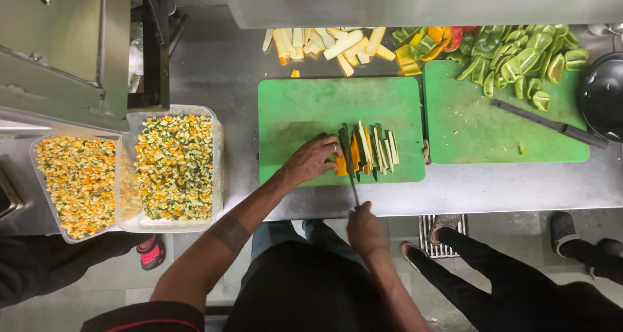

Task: The person slices and dices yellow and green vegetables on a green cutting board using a knife. The chopped pieces are transferred into a clear plastic container. The person repeats the slicing and dicing process multiple times throughout the clip.

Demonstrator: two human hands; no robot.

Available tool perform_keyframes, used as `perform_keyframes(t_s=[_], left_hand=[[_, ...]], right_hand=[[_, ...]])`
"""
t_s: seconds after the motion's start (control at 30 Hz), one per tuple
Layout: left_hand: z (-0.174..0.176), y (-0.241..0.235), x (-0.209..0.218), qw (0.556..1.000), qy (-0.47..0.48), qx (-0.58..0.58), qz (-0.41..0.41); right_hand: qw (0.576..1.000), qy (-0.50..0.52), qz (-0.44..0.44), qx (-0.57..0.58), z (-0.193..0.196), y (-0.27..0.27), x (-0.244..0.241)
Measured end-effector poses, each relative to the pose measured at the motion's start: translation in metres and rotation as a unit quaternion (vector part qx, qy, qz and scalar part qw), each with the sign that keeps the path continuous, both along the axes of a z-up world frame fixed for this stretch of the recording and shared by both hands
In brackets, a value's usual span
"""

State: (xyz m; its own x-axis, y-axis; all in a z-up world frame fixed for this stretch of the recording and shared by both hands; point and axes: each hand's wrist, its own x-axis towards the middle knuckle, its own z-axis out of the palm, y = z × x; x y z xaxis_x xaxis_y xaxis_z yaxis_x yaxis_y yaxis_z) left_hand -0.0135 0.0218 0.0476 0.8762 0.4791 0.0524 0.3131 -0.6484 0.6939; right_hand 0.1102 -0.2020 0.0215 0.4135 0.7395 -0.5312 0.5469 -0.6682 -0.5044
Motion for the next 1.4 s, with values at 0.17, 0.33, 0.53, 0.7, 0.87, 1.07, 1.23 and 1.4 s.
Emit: perform_keyframes(t_s=[0.17,0.33,0.53,0.7,0.87,1.07,1.23,1.4], left_hand=[[-0.004,0.006,0.004,1.000,-0.010,0.014,-0.011],[-0.010,0.006,0.002,0.999,0.024,-0.011,-0.027],[-0.019,0.023,0.008,0.999,-0.004,-0.015,-0.035],[-0.028,0.018,0.004,0.997,-0.065,0.016,-0.046],[-0.024,0.016,0.005,0.995,-0.083,-0.019,-0.044],[0.008,0.004,0.004,0.998,-0.067,0.021,0.001],[0.034,-0.009,0.006,0.996,0.009,0.088,-0.030],[0.049,-0.007,0.009,0.991,0.064,0.106,-0.053]], right_hand=[[0.997,0.021,-0.012,0.066,-0.026,0.008,0.003],[0.999,0.013,-0.016,0.043,-0.028,0.005,-0.009],[0.998,-0.052,0.033,0.005,-0.053,0.019,-0.005],[0.982,-0.047,0.027,0.181,-0.077,0.007,-0.015],[0.990,0.138,-0.007,0.042,-0.048,0.020,0.015],[0.972,-0.011,0.143,0.187,0.012,0.011,0.024],[0.995,0.016,-0.017,0.093,0.028,0.009,0.005],[0.996,-0.001,-0.036,0.080,0.052,0.018,0.005]])
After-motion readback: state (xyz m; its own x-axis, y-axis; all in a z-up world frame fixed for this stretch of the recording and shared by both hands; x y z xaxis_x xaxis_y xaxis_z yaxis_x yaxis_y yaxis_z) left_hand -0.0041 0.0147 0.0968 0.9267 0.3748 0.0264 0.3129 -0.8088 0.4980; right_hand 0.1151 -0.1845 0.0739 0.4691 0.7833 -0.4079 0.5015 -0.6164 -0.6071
